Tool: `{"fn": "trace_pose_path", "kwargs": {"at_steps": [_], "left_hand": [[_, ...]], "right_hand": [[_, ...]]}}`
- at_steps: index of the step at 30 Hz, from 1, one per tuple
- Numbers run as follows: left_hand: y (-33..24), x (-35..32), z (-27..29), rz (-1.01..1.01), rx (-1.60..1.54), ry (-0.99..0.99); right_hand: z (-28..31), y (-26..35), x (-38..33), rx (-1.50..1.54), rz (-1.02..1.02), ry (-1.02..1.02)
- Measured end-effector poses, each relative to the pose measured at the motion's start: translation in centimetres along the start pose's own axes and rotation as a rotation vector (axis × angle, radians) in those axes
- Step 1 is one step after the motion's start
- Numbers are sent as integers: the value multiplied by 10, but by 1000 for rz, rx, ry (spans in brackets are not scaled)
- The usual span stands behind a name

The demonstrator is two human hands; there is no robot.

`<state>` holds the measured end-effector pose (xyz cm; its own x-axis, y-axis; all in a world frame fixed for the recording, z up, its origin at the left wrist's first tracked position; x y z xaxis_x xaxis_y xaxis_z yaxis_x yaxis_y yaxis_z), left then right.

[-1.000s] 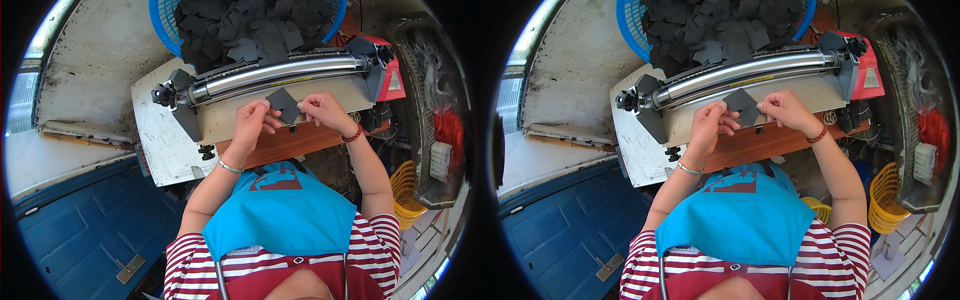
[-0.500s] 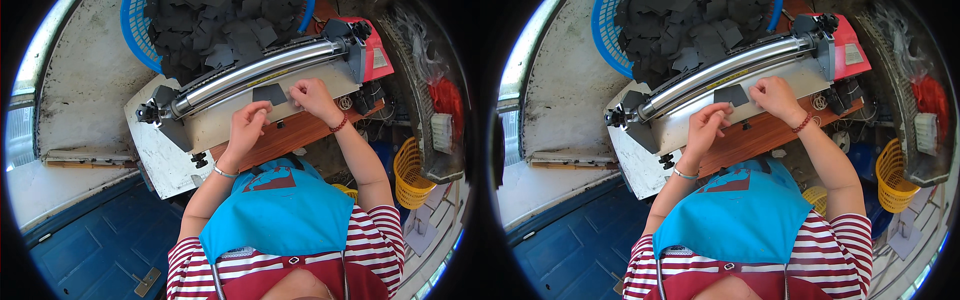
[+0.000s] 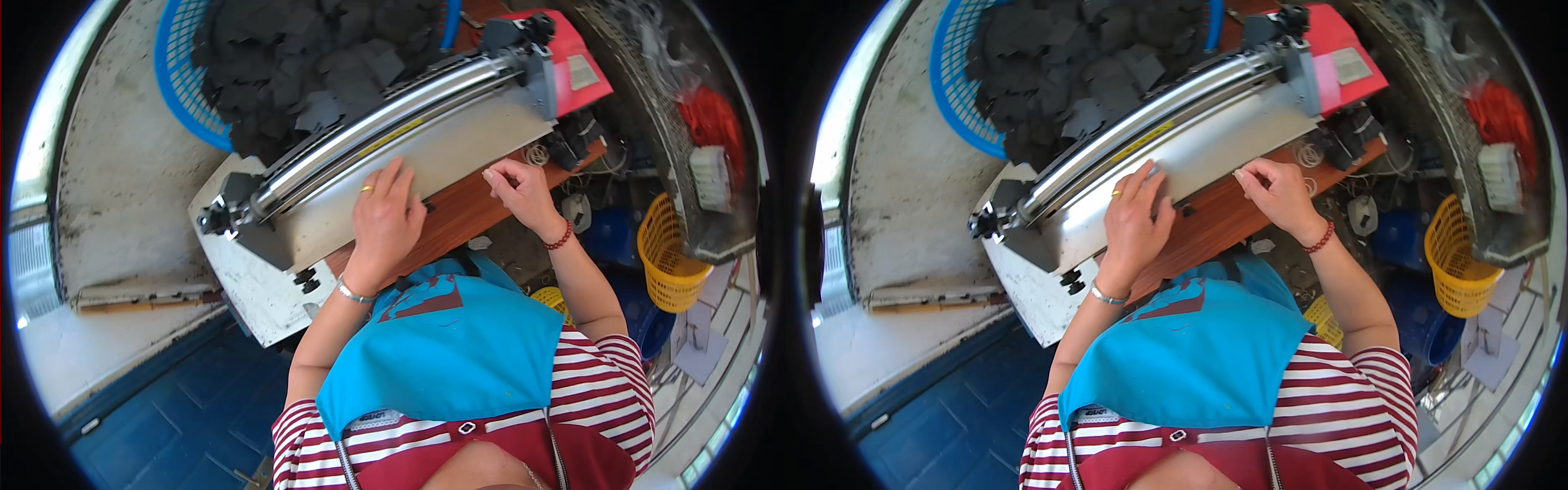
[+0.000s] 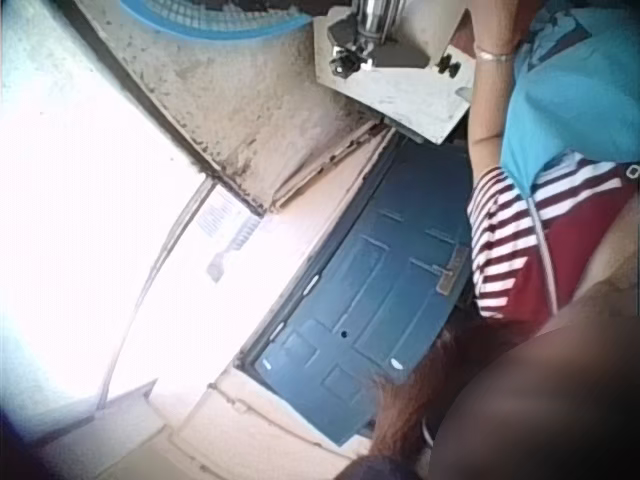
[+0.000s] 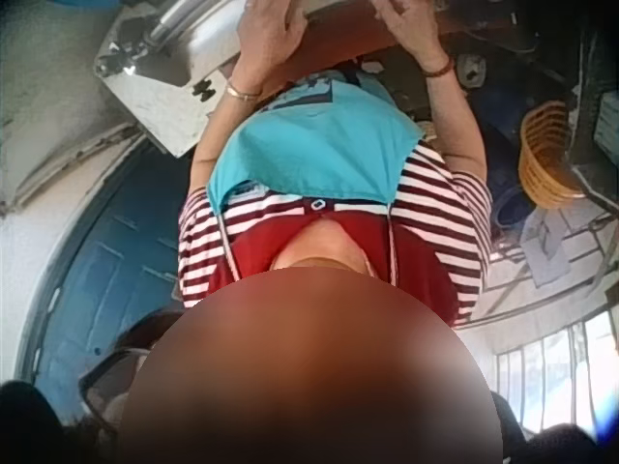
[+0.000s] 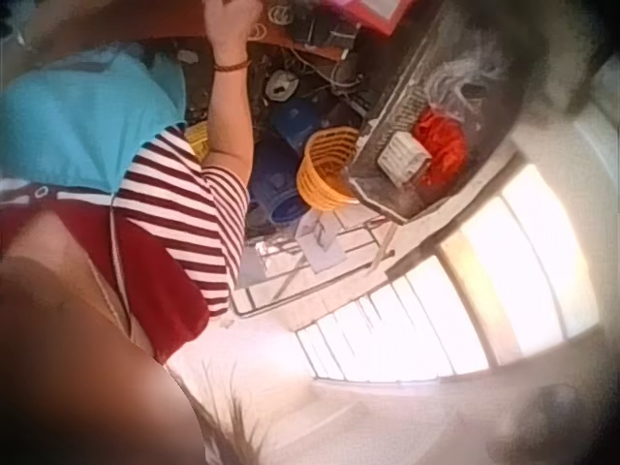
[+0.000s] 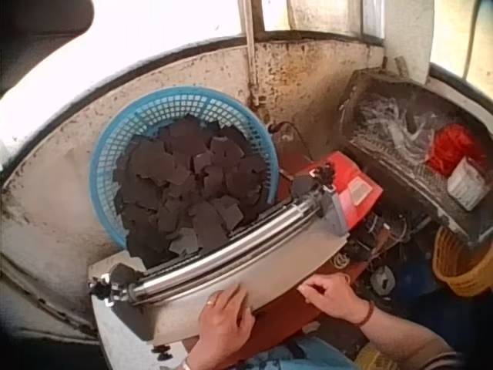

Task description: Manually apply adhesive or solvent to small shoe components using a metal rod.

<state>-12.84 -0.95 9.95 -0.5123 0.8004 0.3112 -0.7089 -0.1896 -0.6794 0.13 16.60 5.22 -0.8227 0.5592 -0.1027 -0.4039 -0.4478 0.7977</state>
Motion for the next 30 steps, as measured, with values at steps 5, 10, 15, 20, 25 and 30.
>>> {"fn": "trace_pose_path", "kwargs": {"at_steps": [5, 10, 15, 20, 25, 30], "left_hand": [[-17, -3, -2, -82, -81, 31], [-31, -4, -22, -124, -160, 116], [-47, -3, -40, -144, -182, 198], [-48, -5, -47, -125, -220, 230], [-52, -5, -61, -132, -293, 272], [-54, -8, -81, -129, -354, 325]], "right_hand": [[98, -82, -12, -104, -29, -610], [154, -165, -11, -707, -149, -712], [116, -241, 1, -719, -389, -421], [95, -230, -4, -742, -424, -422], [93, -229, -5, -737, -344, -523], [96, -234, -13, -608, -337, -565]]}}
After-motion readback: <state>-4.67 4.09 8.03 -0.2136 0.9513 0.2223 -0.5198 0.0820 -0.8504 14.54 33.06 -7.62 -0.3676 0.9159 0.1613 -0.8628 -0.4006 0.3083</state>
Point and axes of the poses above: each hand's wrist, its own x-axis towards the middle knuckle, its own z-axis out of the back of the hand, y = z × x, the point moved 8 cm from there along x, towards the middle knuckle, and after that the axes turned 13 degrees about -x, right-handed, at the moved point
